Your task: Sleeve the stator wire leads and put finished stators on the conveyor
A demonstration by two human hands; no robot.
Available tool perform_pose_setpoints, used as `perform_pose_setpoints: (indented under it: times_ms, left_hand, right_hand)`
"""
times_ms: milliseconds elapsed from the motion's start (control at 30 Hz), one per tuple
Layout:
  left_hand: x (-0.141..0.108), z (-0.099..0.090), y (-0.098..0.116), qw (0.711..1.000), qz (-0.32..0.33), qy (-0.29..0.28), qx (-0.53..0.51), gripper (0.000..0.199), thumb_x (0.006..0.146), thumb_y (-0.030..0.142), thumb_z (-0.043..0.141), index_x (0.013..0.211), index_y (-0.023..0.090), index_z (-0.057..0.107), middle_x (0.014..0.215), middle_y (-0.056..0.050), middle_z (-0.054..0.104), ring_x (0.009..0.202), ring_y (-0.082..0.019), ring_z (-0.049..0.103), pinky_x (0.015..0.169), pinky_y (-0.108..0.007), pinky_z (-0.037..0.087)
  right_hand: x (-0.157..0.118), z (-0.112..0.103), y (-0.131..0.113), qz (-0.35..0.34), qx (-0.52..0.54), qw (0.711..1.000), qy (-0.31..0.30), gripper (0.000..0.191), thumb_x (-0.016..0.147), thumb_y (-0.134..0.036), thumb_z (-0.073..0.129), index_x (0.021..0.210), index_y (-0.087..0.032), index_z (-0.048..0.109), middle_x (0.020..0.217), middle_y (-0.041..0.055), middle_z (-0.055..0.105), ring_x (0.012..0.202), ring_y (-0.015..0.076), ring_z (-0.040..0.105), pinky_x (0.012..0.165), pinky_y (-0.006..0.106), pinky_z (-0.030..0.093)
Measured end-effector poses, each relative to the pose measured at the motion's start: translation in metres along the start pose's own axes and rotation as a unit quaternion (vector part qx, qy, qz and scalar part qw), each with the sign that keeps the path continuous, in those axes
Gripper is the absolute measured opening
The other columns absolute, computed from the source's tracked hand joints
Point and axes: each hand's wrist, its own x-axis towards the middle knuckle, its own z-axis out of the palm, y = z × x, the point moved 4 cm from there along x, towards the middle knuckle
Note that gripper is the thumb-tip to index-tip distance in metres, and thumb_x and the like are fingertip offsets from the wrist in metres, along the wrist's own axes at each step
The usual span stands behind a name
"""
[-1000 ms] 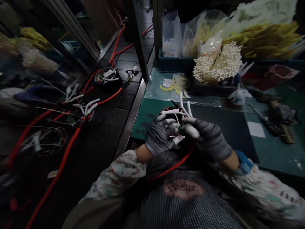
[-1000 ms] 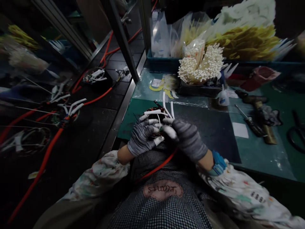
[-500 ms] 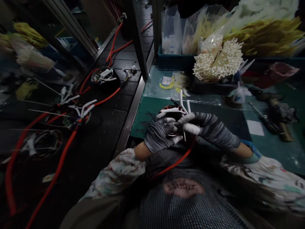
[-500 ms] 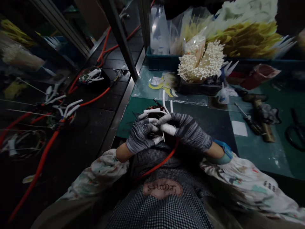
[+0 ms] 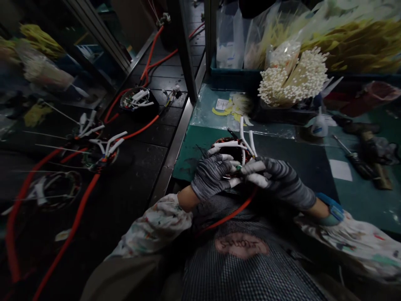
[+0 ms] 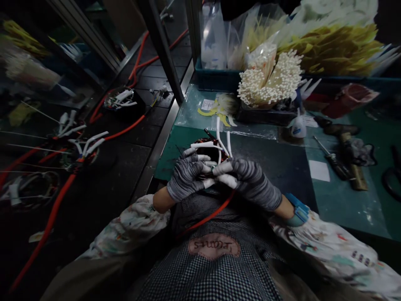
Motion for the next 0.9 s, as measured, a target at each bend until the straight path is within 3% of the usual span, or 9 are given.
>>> perform_pose_setpoints:
  times_ms: [133, 333, 500, 633, 700, 800, 900]
  left_hand:
    - [-0.001, -0.002, -0.001, 1.000, 0.001, 0.002, -0.006, 0.021, 0.088, 0.042, 0.084, 0.096, 0.025, 0.073, 0.103, 0.000, 0.082, 0.113, -0.023, 0.077, 0.119, -0.049, 0.048]
    - [-0.002, -0.002, -0.003, 1.000, -0.009, 0.010, -0.007, 0.024, 0.090, 0.047, 0.082, 0.095, 0.025, 0.073, 0.107, -0.002, 0.082, 0.111, -0.023, 0.077, 0.120, -0.052, 0.047]
    - [-0.004, -0.002, -0.004, 1.000, -0.014, -0.002, -0.003, 0.024, 0.087, 0.045, 0.084, 0.097, 0.026, 0.074, 0.109, -0.002, 0.081, 0.111, -0.023, 0.076, 0.121, -0.051, 0.047]
    - [-0.002, -0.003, 0.000, 1.000, -0.003, -0.003, -0.009, 0.022, 0.089, 0.040, 0.081, 0.104, 0.026, 0.074, 0.111, -0.002, 0.082, 0.112, -0.025, 0.076, 0.123, -0.053, 0.044]
    - [-0.001, -0.004, 0.002, 1.000, -0.019, -0.007, -0.010, 0.020, 0.089, 0.041, 0.080, 0.102, 0.026, 0.074, 0.110, -0.001, 0.082, 0.110, -0.025, 0.076, 0.122, -0.053, 0.045]
    - [0.002, -0.005, 0.004, 0.998, -0.055, -0.021, -0.011, 0.017, 0.088, 0.039, 0.080, 0.096, 0.026, 0.074, 0.107, -0.002, 0.082, 0.106, -0.024, 0.078, 0.120, -0.053, 0.046]
    - [0.003, -0.006, 0.005, 0.998, -0.061, -0.018, -0.016, 0.012, 0.088, 0.036, 0.078, 0.094, 0.026, 0.073, 0.103, 0.000, 0.083, 0.105, -0.023, 0.078, 0.120, -0.052, 0.046]
  right_hand:
    - [0.005, -0.006, 0.000, 0.058, -0.018, 0.994, 0.089, 0.009, 0.087, -0.034, 0.080, 0.093, -0.027, 0.082, 0.092, 0.0033, 0.084, 0.084, 0.0240, 0.079, 0.078, 0.039, 0.067]
    - [0.008, 0.005, -0.005, 0.069, -0.002, 0.992, 0.108, 0.008, 0.087, -0.029, 0.079, 0.093, -0.025, 0.081, 0.093, 0.0037, 0.084, 0.085, 0.0227, 0.079, 0.079, 0.036, 0.067]
    - [0.000, 0.007, -0.001, 0.040, 0.009, 0.996, 0.074, 0.011, 0.093, -0.031, 0.076, 0.100, -0.027, 0.082, 0.098, 0.0040, 0.085, 0.088, 0.0224, 0.080, 0.082, 0.037, 0.067]
    - [-0.005, 0.008, 0.007, -0.062, -0.062, 0.995, -0.036, 0.012, 0.090, -0.037, 0.077, 0.098, -0.031, 0.084, 0.099, 0.0044, 0.084, 0.084, 0.0223, 0.078, 0.079, 0.036, 0.066]
    - [-0.008, 0.008, 0.016, -0.036, -0.091, 0.994, -0.051, 0.017, 0.090, -0.043, 0.077, 0.100, -0.032, 0.084, 0.099, 0.0041, 0.083, 0.083, 0.0226, 0.078, 0.076, 0.035, 0.065]
    - [-0.014, 0.004, 0.020, 0.031, -0.076, 0.996, -0.020, 0.019, 0.091, -0.047, 0.076, 0.097, -0.031, 0.083, 0.093, 0.0021, 0.082, 0.081, 0.0219, 0.077, 0.076, 0.034, 0.064]
    - [-0.016, 0.009, 0.009, 0.019, -0.037, 0.997, -0.063, 0.018, 0.092, -0.044, 0.070, 0.090, -0.031, 0.082, 0.089, 0.0008, 0.083, 0.082, 0.0225, 0.078, 0.079, 0.035, 0.065]
